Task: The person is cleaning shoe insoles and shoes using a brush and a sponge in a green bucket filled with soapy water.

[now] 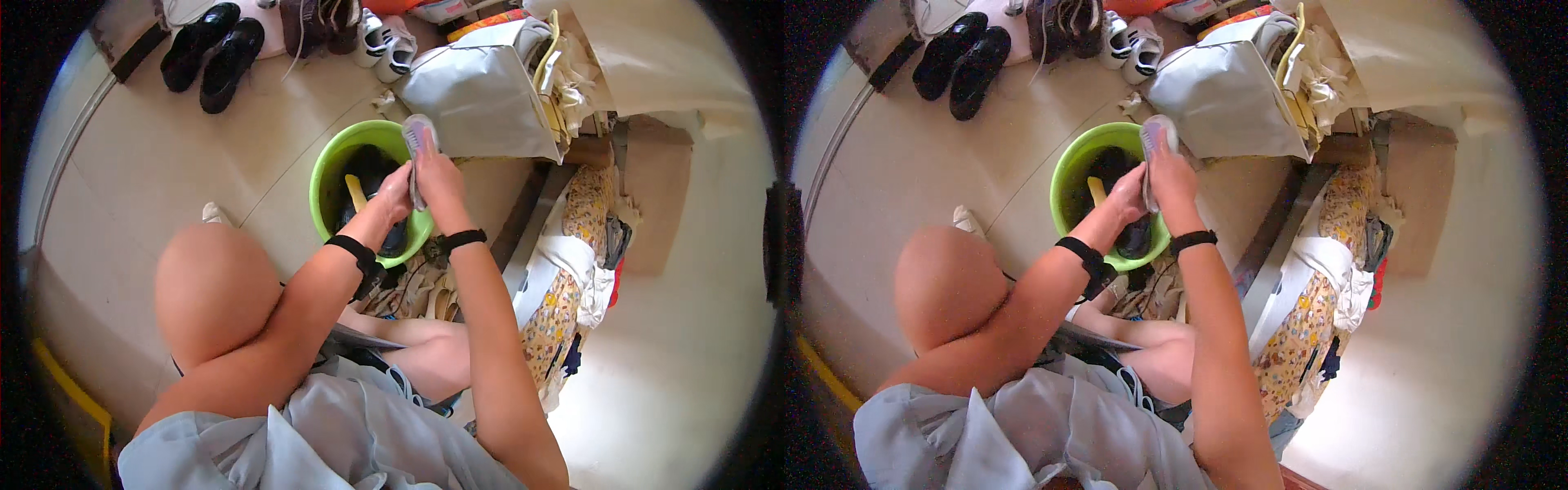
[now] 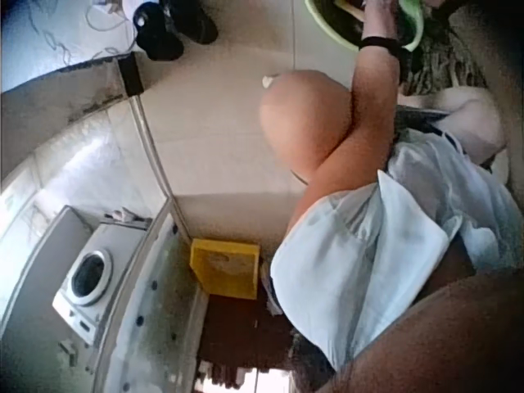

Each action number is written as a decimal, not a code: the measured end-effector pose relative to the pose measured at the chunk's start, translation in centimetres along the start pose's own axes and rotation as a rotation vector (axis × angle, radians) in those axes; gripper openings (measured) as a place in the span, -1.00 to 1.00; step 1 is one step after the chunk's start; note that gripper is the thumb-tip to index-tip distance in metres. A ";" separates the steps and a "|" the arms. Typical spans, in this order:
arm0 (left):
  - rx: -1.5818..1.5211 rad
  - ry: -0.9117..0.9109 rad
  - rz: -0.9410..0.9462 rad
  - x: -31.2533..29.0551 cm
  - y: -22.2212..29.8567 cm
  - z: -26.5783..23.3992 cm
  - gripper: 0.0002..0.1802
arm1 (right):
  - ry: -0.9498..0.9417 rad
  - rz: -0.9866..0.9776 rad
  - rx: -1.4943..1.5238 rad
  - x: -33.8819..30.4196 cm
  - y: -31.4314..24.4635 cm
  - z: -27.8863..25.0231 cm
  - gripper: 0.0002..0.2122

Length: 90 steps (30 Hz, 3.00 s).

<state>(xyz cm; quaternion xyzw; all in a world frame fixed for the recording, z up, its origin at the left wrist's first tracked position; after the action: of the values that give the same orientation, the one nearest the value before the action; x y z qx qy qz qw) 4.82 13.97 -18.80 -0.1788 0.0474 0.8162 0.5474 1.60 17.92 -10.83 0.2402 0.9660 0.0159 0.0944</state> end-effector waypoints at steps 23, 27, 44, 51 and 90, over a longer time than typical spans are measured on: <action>-0.239 0.072 0.163 1.2 5.0 -2.6 -0.59 | -0.074 -0.015 0.101 -5.7 -2.9 0.0 -0.49; -0.237 0.027 0.082 1.0 3.8 -2.7 -0.60 | 0.049 -0.138 0.240 -9.3 -2.7 0.2 -0.49; -0.212 -0.176 -0.037 0.0 2.0 0.4 -0.54 | 0.120 -0.004 0.792 -0.8 3.5 2.2 -0.29; -0.345 -0.121 0.045 -0.5 6.6 -2.7 -0.50 | -0.097 -0.017 1.038 -7.3 -1.2 2.6 -0.33; -0.208 -0.057 0.314 1.7 6.9 -2.5 -0.51 | 0.056 -0.027 -0.163 -0.4 -4.8 -0.7 -0.49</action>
<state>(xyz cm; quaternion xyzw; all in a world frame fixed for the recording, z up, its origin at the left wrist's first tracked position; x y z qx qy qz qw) -1.37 12.02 -22.55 -0.2018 -0.0254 0.8968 0.3930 -0.40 13.50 -10.40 0.2184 0.9669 0.0998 0.0867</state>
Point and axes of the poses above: each hand's wrist, its own x-axis towards the middle knuckle, its own z-axis out of the palm, y = z × x, the point moved 7 cm from there along x, towards the middle knuckle, and after that the axes turned 1 degree about z, right-handed, at the moved point
